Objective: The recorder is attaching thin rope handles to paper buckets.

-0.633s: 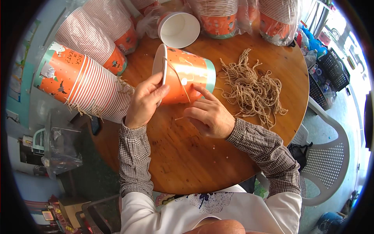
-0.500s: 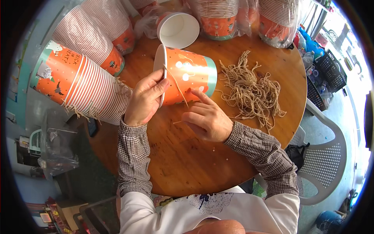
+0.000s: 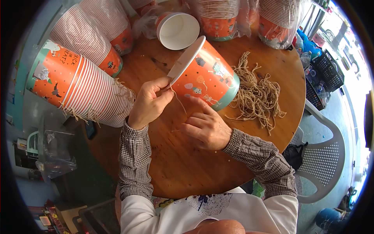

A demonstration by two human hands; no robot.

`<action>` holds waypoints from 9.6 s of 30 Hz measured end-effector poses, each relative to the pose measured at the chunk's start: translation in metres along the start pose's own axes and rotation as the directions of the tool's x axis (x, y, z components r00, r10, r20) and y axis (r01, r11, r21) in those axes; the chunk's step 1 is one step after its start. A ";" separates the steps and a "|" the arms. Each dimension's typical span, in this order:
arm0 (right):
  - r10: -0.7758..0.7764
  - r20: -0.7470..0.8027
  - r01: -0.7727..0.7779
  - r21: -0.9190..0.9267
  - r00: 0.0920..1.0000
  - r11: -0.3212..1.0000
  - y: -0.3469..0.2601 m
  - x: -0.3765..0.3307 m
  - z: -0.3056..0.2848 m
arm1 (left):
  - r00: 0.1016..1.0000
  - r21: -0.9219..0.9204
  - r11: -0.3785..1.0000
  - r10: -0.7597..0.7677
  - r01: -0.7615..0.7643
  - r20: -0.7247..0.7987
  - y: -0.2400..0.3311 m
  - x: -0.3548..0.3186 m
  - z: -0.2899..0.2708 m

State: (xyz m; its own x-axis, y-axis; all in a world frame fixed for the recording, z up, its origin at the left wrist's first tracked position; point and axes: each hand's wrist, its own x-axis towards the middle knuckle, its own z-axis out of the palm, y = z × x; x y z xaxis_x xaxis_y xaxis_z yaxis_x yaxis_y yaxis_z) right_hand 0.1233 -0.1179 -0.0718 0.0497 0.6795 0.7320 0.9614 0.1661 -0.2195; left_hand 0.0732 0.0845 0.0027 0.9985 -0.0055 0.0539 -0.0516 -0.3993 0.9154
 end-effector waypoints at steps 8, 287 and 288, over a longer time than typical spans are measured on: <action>0.088 -0.147 -0.105 -0.108 0.985 0.989 0.003 0.005 -0.023 | 0.962 0.092 0.964 0.258 -0.250 -0.091 0.000 0.000 0.015; 0.703 0.158 -0.587 0.691 0.693 0.423 0.006 0.040 -0.066 | 0.937 -0.210 0.940 0.203 -0.267 -0.284 0.028 -0.015 0.056; 0.703 0.157 -0.585 0.691 0.694 0.424 0.005 0.040 -0.065 | 0.914 -0.177 0.934 0.242 -0.310 -0.326 0.028 -0.015 0.058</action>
State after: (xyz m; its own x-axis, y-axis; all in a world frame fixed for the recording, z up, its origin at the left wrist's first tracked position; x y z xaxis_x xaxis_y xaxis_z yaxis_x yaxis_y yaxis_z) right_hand 0.1476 -0.1362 -0.0014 0.6676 0.7003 0.2528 0.1911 0.1670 -0.9673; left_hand 0.0579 0.0205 0.0050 0.8949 0.1972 0.4004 -0.3607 -0.2087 0.9090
